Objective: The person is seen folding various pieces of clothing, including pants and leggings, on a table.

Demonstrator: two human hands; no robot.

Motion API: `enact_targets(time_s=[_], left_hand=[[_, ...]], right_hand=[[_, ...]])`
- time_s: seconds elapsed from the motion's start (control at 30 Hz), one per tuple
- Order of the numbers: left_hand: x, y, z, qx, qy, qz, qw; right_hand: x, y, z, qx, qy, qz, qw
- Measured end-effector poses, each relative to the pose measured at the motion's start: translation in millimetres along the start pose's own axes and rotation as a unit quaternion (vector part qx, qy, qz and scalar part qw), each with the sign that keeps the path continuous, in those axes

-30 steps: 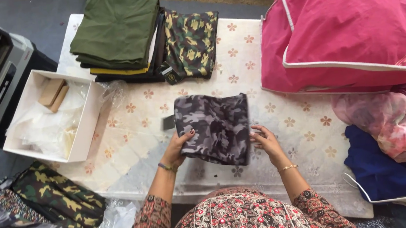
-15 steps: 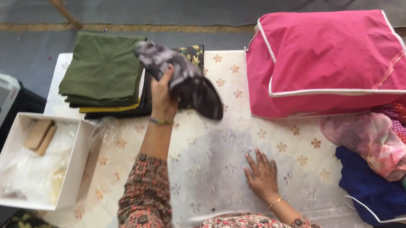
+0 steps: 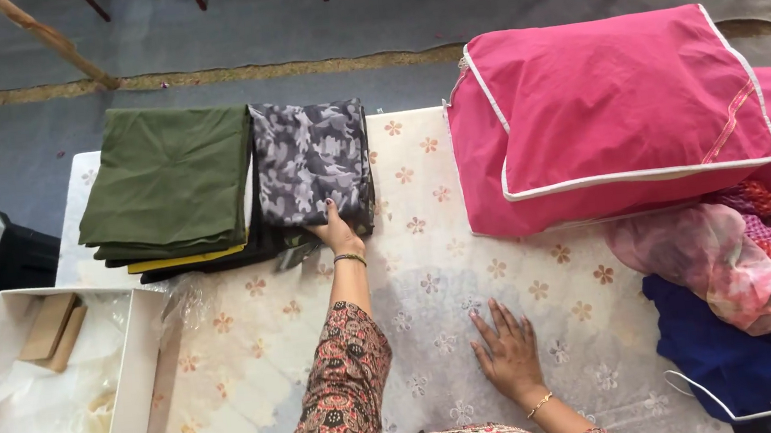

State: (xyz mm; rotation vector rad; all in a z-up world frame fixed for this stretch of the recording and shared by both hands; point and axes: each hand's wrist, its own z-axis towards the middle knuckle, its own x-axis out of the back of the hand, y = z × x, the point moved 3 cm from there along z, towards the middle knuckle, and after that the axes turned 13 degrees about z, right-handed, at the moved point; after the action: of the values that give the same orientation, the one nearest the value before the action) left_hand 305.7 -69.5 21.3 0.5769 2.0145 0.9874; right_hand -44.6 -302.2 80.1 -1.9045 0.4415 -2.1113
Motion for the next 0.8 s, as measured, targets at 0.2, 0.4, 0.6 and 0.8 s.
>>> enact_targets(time_s=[0.2,0.4,0.6,0.8], left_hand=[[-12.0,22.6,-40.6,0.044,0.016,-0.021,0.999],[27.5,-13.7,-22.1,-0.021,0.048,0.118,0.992],[17.7,78.0,-128.5,-0.325,0.04,0.641,0.694],[87.4,58.3,-162.9,-0.289,-0.142,0.786,0.527]], right_hand=[[-1.0,0.5,-2.0,0.005,-0.001,0.007,1.0],[0.3,-0.4,-2.4,-0.001,-0.008,0.009,1.0],[-2.4,3.6,-5.0,0.008,0.003,0.015,1.0],[-12.9,11.0,-9.0,0.03,-0.019,0.015,0.999]])
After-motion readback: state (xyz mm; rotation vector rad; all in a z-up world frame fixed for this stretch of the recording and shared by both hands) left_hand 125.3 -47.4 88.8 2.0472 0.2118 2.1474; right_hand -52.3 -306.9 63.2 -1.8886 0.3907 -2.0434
